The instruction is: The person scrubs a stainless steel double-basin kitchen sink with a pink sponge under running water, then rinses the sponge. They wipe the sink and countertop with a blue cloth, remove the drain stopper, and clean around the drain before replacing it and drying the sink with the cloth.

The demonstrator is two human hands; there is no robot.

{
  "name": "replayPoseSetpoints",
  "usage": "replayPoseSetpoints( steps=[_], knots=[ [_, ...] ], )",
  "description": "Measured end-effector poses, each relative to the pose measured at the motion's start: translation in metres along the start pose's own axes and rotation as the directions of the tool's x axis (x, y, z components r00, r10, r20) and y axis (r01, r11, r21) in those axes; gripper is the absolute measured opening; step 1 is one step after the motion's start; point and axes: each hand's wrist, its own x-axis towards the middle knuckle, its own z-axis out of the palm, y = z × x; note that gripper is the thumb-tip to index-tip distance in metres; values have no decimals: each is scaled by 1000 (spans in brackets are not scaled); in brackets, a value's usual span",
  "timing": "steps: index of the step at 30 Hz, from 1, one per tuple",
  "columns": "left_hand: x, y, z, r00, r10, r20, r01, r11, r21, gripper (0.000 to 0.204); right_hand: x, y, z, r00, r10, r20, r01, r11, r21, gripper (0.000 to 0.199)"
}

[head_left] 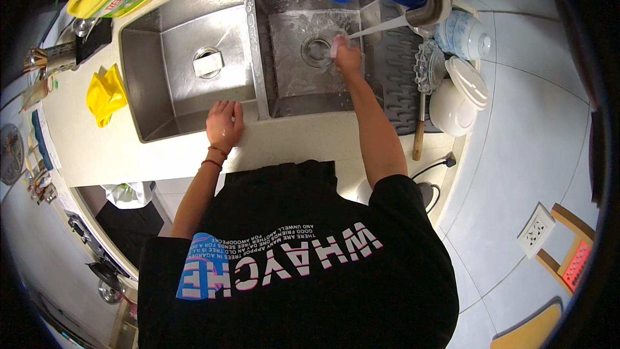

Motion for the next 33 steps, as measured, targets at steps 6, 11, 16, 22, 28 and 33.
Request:
replayPoseSetpoints(
  steps=[6,11,16,22,28,33],
  knots=[
    [-10,-4,-3,994,3,-110,-1,1000,17,25,-75,-81,-32,896,-114,428,-300,556,776,50],
    [-7,-6,0,999,-6,-49,6,1000,-4,24,-85,-89,-52,867,-262,424,-292,423,858,48],
    [-5,1,-7,1000,-24,-20,24,999,27,24,-91,-97,-47,893,-209,399,-301,382,874,47],
    [-5,-1,-5,999,1,-36,-1,1000,2,25,-91,-103,-43,861,-263,436,-351,313,882,50],
    [-5,-1,-5,1000,-11,-23,11,1000,11,25,-69,-121,-39,839,-383,386,-311,244,918,55],
    [-7,-4,-2,1000,-9,-26,9,1000,17,25,-51,-119,-40,789,-452,417,-324,270,907,54]
  ],
)
